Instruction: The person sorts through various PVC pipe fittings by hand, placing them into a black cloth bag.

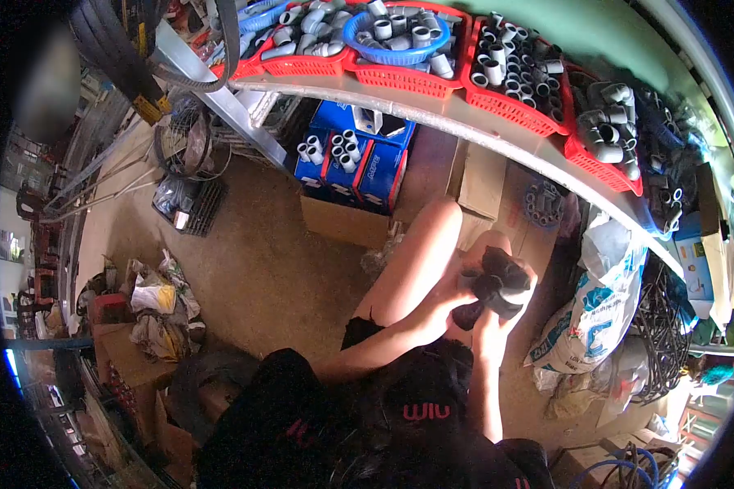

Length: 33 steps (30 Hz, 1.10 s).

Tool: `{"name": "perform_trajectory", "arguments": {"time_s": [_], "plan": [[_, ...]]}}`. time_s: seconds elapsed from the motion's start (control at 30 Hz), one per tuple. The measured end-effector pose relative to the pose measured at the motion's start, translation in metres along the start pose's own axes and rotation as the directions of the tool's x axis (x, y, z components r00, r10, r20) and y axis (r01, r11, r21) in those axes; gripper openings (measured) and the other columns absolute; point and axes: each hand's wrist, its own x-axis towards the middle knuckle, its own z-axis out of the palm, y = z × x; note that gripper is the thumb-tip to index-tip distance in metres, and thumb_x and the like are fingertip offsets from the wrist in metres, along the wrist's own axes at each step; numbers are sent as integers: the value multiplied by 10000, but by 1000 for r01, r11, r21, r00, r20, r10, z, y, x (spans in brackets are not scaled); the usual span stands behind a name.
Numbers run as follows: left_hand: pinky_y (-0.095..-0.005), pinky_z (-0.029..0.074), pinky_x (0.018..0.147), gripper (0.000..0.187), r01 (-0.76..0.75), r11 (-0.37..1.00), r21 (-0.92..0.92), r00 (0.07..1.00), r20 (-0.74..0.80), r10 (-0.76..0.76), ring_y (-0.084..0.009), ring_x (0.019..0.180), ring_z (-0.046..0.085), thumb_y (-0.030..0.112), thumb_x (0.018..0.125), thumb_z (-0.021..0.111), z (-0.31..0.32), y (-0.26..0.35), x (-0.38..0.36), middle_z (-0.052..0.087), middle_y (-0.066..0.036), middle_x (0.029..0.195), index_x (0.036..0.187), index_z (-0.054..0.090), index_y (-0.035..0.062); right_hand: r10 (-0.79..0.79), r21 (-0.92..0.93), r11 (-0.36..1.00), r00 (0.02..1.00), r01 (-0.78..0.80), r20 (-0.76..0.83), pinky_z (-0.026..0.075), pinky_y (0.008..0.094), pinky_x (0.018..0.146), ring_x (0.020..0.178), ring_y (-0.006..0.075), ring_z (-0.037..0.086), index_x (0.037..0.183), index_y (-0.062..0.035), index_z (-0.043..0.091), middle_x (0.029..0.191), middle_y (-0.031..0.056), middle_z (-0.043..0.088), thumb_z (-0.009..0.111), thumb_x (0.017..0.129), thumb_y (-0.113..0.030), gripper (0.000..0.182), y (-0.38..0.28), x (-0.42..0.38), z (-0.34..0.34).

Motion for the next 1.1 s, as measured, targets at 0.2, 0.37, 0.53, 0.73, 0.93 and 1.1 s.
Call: {"name": "perform_trajectory", "arguments": {"time_s": [0.2,0.37,0.53,0.73,0.93,1.1], "plan": [[-295,401,833,370,103,980,-173,994,45,-97,-149,944,501,168,756,621,-22,-12,-10,514,-50,973,1045,429,39,-11,-99,995,998,17,60,360,317,866,955,238,481,1112,-1,388,995,136,484,560,692,-89,463,15,-14,-9],[-248,420,694,403,161,981,-105,979,144,-145,-111,831,518,222,752,656,-35,-12,-18,535,-14,924,1066,473,47,114,-105,987,992,-120,-57,350,318,874,980,220,461,1086,-9,412,1031,117,479,480,679,-48,414,34,-13,-7],[-217,396,644,345,-117,960,-255,958,-285,41,-74,716,505,175,822,550,-71,17,-6,532,4,811,1129,466,40,588,678,599,809,-425,-13,492,292,596,725,167,566,1024,-40,476,861,77,548,421,789,-143,263,123,-17,-32],[-198,417,658,219,-359,557,749,366,-436,822,-73,731,523,73,722,662,-273,83,38,566,6,779,918,591,6,697,653,522,716,-549,45,461,271,561,651,148,528,948,-59,500,799,50,524,437,820,-188,193,186,-40,-56],[-265,485,678,309,-217,348,912,325,-268,907,-139,729,571,-32,642,690,-337,113,81,592,-53,798,927,573,-17,731,741,422,680,-522,62,444,261,501,567,132,513,858,-81,519,718,17,517,448,823,-198,141,178,-21,-48],[-259,481,667,325,-59,386,921,341,-345,875,-125,712,574,-21,577,723,-375,104,98,606,-59,783,866,576,-1,759,768,359,645,-530,90,454,264,495,567,146,529,876,-74,516,711,30,525,475,819,-216,158,171,-17,-47]]}}
